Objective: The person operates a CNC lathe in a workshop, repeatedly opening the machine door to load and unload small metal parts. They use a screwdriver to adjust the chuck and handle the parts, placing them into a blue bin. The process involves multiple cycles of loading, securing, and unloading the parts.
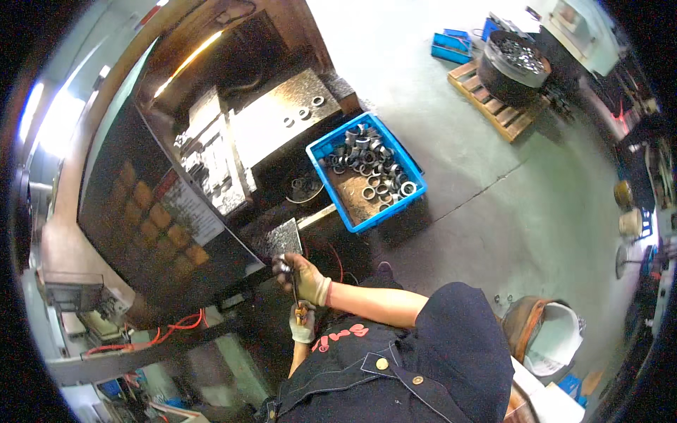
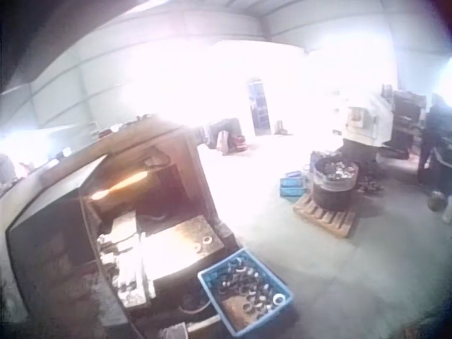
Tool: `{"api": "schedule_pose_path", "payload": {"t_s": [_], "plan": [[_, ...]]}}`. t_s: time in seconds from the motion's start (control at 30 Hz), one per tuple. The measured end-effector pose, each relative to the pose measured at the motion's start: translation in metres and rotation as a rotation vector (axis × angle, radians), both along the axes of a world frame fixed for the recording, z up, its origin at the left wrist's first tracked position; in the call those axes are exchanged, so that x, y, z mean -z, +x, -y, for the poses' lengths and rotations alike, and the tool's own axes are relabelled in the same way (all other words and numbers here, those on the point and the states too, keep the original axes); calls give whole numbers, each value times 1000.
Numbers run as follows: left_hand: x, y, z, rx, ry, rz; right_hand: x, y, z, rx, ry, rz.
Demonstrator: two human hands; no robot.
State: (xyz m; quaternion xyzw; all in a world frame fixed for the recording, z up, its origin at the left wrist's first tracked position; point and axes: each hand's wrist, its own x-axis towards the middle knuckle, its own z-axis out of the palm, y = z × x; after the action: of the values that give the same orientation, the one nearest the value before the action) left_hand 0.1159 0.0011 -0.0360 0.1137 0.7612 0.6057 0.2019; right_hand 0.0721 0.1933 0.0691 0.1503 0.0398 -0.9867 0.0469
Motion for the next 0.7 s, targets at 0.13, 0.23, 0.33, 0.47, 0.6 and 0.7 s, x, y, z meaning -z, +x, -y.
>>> {"api": "schedule_pose_path", "payload": {"t_s": [0.13,0.23,0.33,0.47,0.6,0.7], "plan": [[16,10,43,-83,-372,-97,41,-24,-28,64,753,84],[69,31,142,61,-761,-271,63,-13,-39,-125,698,225],[84,63,188,44,-989,-212,107,0,-49,-258,577,254],[74,75,198,6,-977,115,96,-29,-66,-277,680,206],[59,52,178,34,-924,167,88,-95,-83,-29,780,259],[44,20,148,52,-874,190,104,-120,-88,145,851,314]]}}
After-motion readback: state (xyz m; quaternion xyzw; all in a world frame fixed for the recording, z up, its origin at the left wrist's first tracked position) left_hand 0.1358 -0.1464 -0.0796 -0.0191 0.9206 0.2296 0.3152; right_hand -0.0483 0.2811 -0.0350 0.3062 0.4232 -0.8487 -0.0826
